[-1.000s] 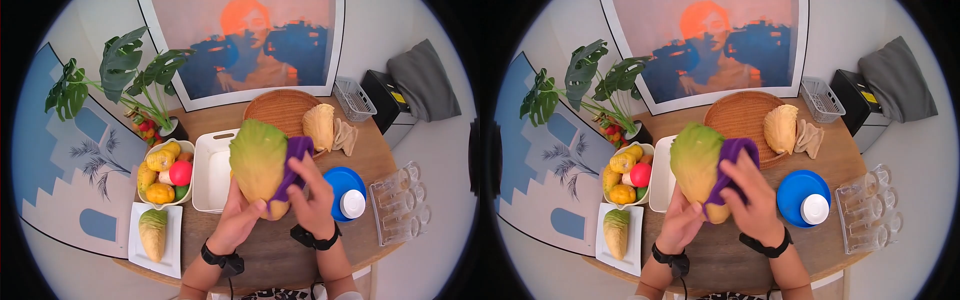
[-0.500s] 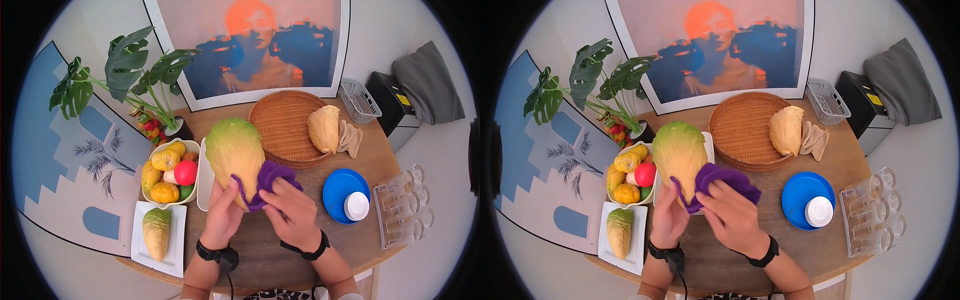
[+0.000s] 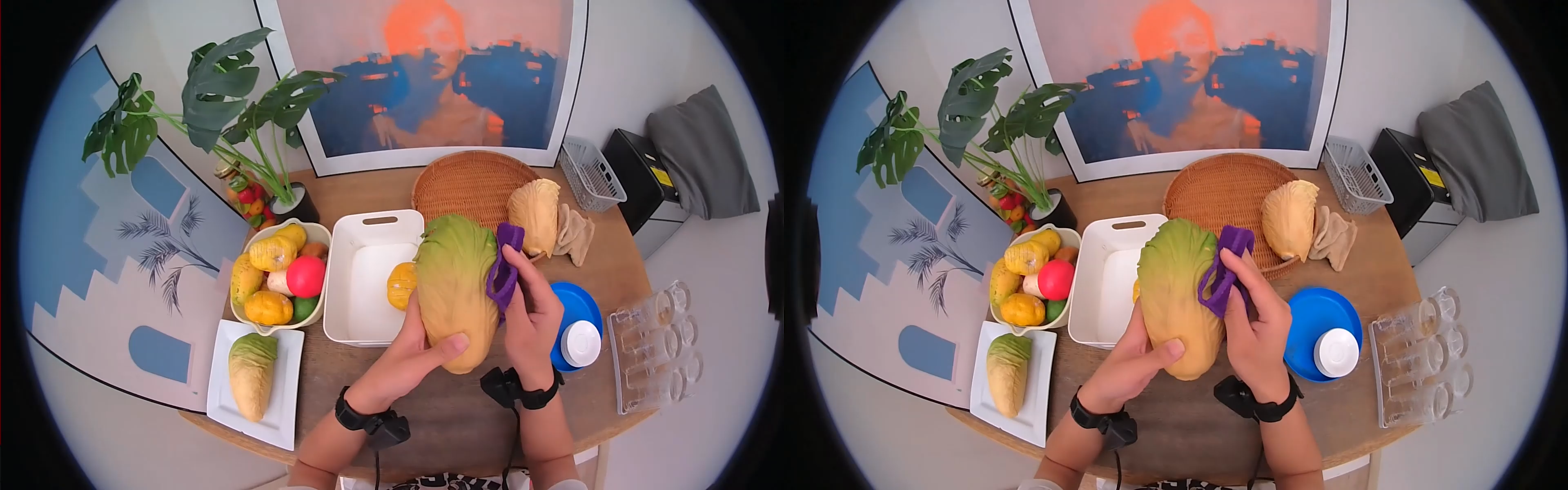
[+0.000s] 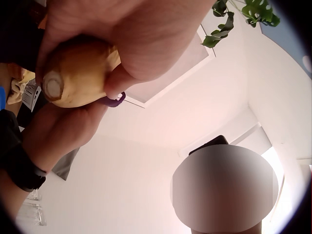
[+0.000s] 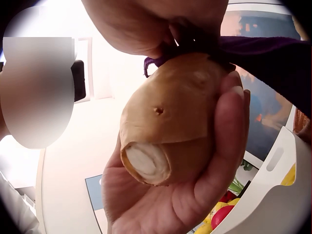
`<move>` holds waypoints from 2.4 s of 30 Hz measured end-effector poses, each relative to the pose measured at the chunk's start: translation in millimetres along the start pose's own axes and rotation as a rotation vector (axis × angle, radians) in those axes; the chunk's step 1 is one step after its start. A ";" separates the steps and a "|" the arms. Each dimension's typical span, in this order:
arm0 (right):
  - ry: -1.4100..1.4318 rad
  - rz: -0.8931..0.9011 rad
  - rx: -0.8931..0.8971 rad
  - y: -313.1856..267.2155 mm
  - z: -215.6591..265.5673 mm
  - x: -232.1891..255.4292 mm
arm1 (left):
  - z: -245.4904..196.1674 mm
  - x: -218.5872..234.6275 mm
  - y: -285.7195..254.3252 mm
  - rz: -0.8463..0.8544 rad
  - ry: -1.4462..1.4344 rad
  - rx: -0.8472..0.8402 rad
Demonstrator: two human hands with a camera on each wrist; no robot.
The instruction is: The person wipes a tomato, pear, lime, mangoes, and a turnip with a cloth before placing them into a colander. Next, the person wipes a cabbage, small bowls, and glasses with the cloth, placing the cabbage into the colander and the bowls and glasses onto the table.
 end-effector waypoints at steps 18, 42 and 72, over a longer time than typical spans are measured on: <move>0.040 -0.038 0.240 -5.6 28.3 11.3 | -3.5 14.9 -10.6 0.153 -0.460 0.126; -0.036 -0.101 0.183 11.2 12.4 25.7 | -1.4 0.5 -1.4 0.174 -0.028 0.169; -0.119 0.186 0.768 -52.0 41.1 -48.7 | -33.7 44.7 8.5 0.036 -0.669 -0.048</move>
Point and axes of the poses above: each hand's wrist, its own y-axis towards the middle knuckle, its own x-axis out of the back of the hand, z = x × y, the point moved 6 cm from there along y, towards the middle knuckle, and after that the axes turned 14 degrees about -z, right-handed, at the moved point
